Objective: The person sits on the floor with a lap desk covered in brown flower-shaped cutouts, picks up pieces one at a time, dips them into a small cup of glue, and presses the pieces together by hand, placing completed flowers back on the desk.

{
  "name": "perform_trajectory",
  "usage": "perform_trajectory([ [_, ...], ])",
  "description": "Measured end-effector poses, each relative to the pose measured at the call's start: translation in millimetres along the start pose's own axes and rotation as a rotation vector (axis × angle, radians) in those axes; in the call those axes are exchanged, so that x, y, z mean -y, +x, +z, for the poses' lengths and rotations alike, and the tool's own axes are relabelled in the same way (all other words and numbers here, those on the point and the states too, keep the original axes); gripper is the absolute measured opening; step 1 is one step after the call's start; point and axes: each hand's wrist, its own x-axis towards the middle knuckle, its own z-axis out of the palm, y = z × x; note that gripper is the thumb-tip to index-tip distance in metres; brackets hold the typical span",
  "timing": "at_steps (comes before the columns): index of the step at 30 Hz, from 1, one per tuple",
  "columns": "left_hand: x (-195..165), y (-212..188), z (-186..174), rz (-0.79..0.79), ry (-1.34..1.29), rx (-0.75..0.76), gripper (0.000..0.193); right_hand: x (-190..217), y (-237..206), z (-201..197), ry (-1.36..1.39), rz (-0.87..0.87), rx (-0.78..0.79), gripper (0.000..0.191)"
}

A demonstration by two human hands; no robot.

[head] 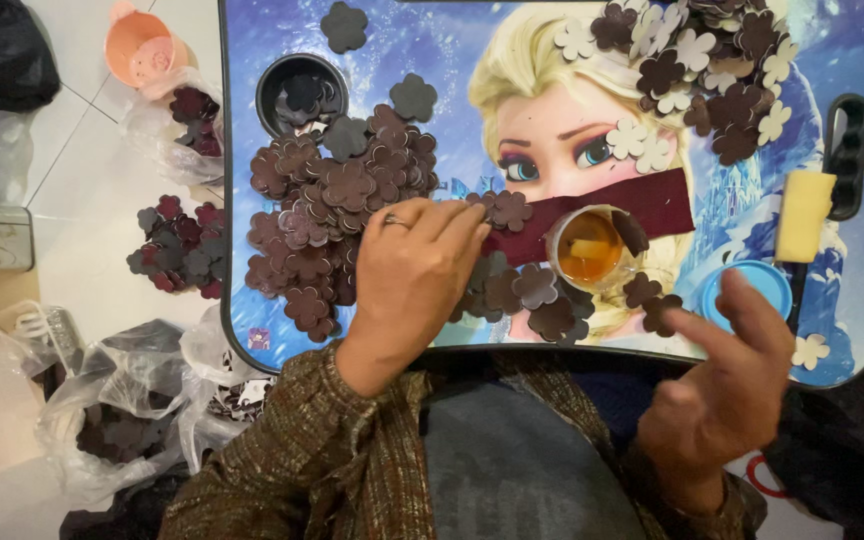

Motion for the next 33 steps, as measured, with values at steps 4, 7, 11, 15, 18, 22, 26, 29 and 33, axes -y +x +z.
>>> perform_trajectory([
  [4,2,-9,-8,-0.080,-0.217,-0.205,0.018,-2,-12,14,0.170,0.035,-0.102,0.052],
  [7,0,-20,-10,-0.286,-0.670,-0.184,0.020,1,-15,14,0.262,0.144,-0.043,0.031],
  [11,-16,-32,2,-0.609,-1.281,0.079,0.030,14,-19,15,0.177,0.222,0.169,0.026],
  [15,-33,-42,6,-0.687,-1.487,0.199,0.044,26,-13,21,-0.104,0.031,0.356,0.027],
  [18,-39,-44,3,-0.629,-1.493,0.205,0.046,31,-8,31,-0.185,-0.092,0.358,0.027],
  [22,-44,-43,-6,-0.559,-1.260,0.217,0.048,36,-5,36,-0.210,-0.134,0.362,0.030],
  [26,-45,-41,-10,-0.537,-1.236,0.227,0.050,34,-5,39,-0.266,-0.186,0.355,0.031],
  [29,-45,-40,-12,-0.528,-1.238,0.221,0.054,31,-6,41,-0.310,-0.242,0.366,0.033],
  [33,-44,-40,-14,-0.581,-1.272,0.232,0.061,28,-7,38,-0.332,-0.291,0.381,0.033],
])
